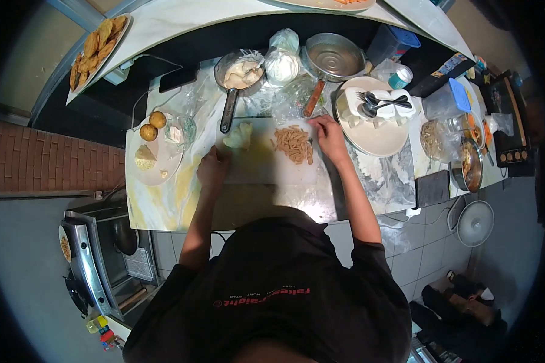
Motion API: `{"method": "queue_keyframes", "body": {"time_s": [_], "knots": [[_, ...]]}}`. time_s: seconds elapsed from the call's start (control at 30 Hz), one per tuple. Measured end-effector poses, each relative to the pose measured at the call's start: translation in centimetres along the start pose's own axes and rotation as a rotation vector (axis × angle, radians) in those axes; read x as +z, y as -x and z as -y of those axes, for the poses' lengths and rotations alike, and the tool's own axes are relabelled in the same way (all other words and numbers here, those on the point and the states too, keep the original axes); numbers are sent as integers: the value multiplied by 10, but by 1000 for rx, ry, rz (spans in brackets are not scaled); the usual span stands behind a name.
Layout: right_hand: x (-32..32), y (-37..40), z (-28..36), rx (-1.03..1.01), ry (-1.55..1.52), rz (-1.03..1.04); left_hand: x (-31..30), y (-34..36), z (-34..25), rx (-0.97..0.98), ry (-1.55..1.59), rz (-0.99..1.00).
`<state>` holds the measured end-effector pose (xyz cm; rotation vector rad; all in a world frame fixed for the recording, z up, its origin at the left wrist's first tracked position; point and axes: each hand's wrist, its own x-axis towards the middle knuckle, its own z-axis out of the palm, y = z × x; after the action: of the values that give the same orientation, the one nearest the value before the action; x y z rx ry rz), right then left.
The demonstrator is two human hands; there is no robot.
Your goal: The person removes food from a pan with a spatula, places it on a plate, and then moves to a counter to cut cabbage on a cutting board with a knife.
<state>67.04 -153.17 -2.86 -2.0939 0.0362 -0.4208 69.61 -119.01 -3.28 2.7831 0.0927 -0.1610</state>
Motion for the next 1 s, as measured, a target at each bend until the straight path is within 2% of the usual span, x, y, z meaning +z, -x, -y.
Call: {"method": "queue_keyframes", "body": {"time_s": [0.13, 0.2, 0.27, 0.33, 0.4, 0.63, 0.73, 0.8, 0.87, 0.93, 1.0], "knots": [[2, 25, 11, 138, 56, 34, 5, -1, 5, 4, -13, -12], [5, 37, 15, 143, 106, 77, 5, -2, 5, 14, -10, -4], [15, 41, 8, 40, 244, 30, 3, -2, 3, 25, -14, -3], [22, 42, 6, 57, 255, 40, 1, -1, 3, 11, 7, 12], [28, 43, 3, 215, 88, 59, 2, 0, 4, 9, 9, -1], [37, 47, 11, 268, 48, 12, 2, 0, 2, 19, 9, -18], [36, 46, 10, 225, 101, -2, -6, 2, -2, 15, 42, 14], [26, 45, 11, 326, 88, 7, -5, 2, -1, 10, 39, 2], [15, 47, 15, 320, 86, 24, -4, 1, 0, 8, 38, -9], [7, 48, 17, 440, -183, 37, -3, 0, 2, -6, 53, 19], [3, 51, 12, 419, -217, 42, -3, -1, 2, 0, 42, 20]]}}
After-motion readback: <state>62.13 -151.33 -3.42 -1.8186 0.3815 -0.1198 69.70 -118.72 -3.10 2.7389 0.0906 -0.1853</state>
